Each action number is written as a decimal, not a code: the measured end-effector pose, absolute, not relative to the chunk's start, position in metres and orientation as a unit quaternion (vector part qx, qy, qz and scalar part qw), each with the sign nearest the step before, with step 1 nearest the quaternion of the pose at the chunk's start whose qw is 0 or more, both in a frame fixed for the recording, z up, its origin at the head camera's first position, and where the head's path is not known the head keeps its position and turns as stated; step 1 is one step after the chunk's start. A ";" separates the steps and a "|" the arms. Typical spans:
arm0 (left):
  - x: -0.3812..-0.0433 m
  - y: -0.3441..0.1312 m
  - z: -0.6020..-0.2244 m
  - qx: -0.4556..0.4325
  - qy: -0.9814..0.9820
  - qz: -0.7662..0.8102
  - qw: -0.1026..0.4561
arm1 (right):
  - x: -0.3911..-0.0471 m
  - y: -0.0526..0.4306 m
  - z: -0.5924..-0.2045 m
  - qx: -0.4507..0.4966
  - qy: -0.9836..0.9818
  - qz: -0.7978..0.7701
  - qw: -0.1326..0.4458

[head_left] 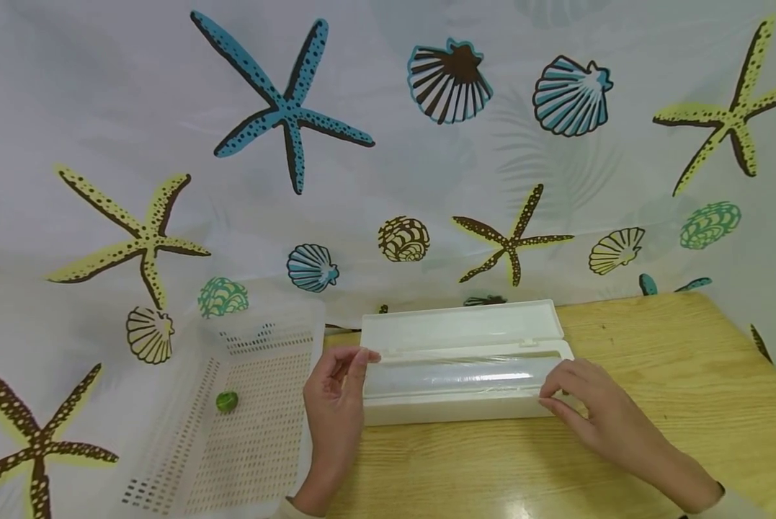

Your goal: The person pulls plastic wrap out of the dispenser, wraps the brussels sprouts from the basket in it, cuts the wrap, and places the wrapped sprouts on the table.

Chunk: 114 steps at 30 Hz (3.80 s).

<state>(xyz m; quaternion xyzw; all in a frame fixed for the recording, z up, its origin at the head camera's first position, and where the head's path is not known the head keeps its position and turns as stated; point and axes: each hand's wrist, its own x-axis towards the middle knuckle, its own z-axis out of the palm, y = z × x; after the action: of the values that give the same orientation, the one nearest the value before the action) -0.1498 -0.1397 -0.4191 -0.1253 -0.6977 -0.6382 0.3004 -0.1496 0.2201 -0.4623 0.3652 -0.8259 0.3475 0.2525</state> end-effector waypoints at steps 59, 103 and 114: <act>-0.140 -0.152 -0.395 -0.194 -0.671 -0.637 0.326 | -0.163 0.216 -0.406 0.361 -0.753 0.291 0.467; -0.069 -0.191 -0.408 -0.342 -0.752 -0.534 0.179 | -0.076 0.232 -0.464 0.363 -0.831 0.315 0.279; -0.061 -0.202 -0.427 -0.412 -0.803 -0.419 0.100 | -0.071 0.243 -0.477 0.403 -0.828 0.329 0.209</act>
<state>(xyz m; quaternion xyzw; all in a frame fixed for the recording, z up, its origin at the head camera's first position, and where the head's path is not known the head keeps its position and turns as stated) -0.0606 -0.2025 -0.4275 -0.4121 -0.8030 -0.4188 0.0999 -0.0712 0.2428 -0.4775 0.4032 -0.8280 0.3289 0.2091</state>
